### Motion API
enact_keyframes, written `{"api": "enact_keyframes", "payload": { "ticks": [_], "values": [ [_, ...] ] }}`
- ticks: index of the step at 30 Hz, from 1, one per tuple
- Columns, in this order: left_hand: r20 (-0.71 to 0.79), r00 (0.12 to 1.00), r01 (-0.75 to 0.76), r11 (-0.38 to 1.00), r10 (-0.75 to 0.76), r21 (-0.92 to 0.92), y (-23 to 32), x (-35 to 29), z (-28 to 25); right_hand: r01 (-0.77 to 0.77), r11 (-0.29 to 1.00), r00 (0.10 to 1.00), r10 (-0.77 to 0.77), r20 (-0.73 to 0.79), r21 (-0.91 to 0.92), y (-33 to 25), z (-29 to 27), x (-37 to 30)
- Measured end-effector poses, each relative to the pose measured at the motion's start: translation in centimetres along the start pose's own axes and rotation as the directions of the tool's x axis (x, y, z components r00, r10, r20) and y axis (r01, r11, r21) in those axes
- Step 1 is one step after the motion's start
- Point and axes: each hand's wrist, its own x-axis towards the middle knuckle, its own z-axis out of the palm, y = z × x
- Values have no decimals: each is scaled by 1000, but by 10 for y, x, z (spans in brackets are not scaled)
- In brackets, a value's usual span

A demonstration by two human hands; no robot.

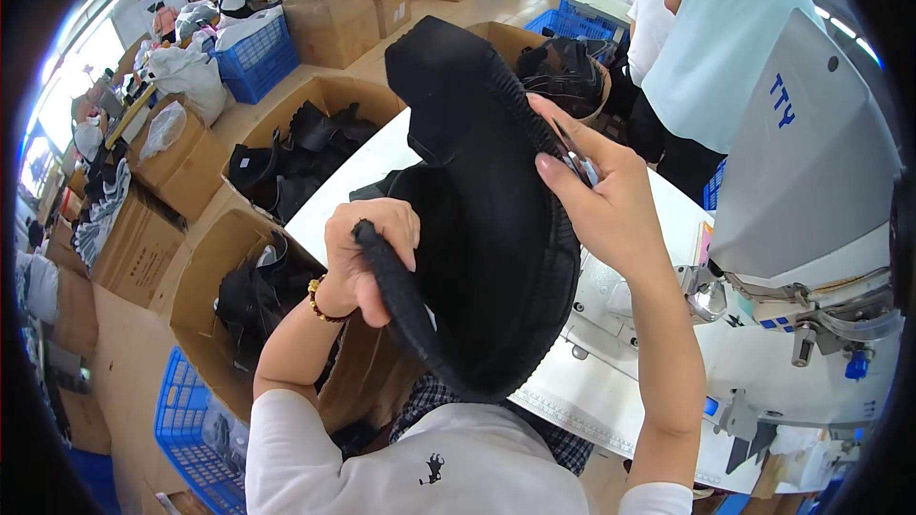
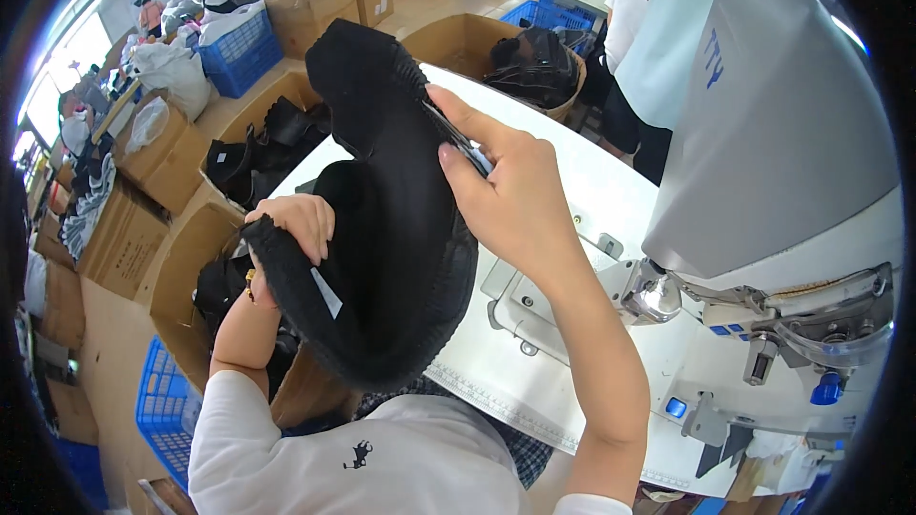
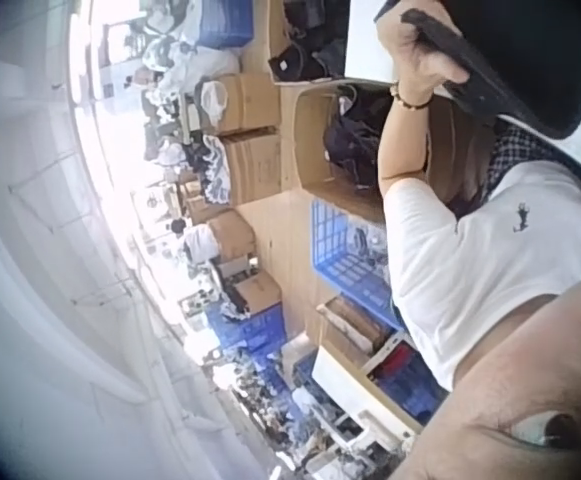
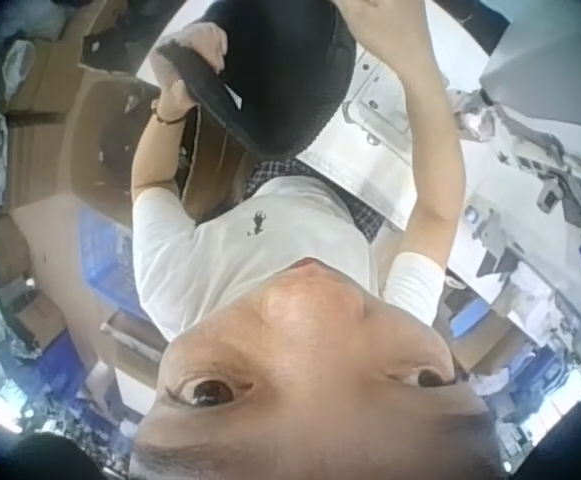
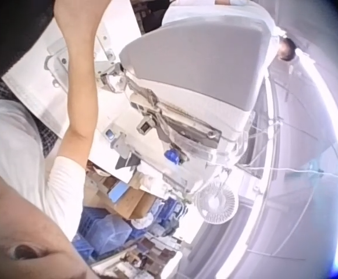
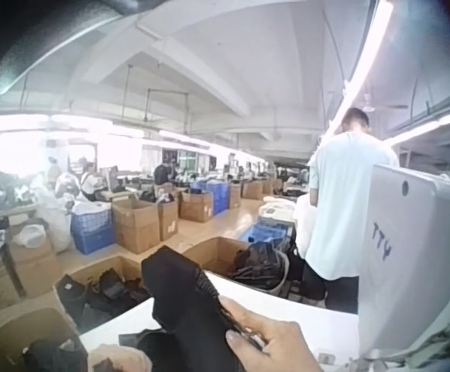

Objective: Stitch the upper components of a black motorcycle boot using an industrial sewing machine.

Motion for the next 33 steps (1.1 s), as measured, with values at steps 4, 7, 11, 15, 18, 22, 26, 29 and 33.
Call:
{"api": "enact_keyframes", "payload": {
  "ticks": [4, 7, 11, 15, 18, 22, 26, 29, 33],
  "values": [
    [-313, 950, -30, 991, -14, -133, -4, 13, 1, 77, 989, 986, -95, -138, -130, -1, -8, -6],
    [-559, 827, 120, 990, -58, 76, 4, 41, 3, 167, 947, 980, -129, -149, 276, -26, -10, -18],
    [-669, 710, 161, 975, -221, -151, 17, 76, 8, 388, 898, 922, -378, -88, 205, -35, -13, -14],
    [-608, 684, 90, 875, -402, -477, 25, 97, 16, 460, 879, 885, -441, -148, 129, -38, -13, -2],
    [-570, 686, 79, 824, -453, -561, 29, 103, 18, 479, 873, 865, -451, -222, 92, -45, -12, 1],
    [-546, 687, 110, 811, -480, -575, 29, 107, 17, 527, 843, 834, -488, -257, 109, -51, -10, 3],
    [-519, 689, 121, 785, -507, -607, 22, 104, 14, 521, 837, 848, -486, -211, 168, -55, -7, -1],
    [-484, 705, 118, 759, -518, -640, 20, 101, 10, 553, 831, 814, -525, -249, 58, -56, -3, 0],
    [-444, 718, 134, 732, -537, -669, 16, 97, 6, 563, 823, 811, -532, -243, 74, -58, 1, 0]
  ]
}}
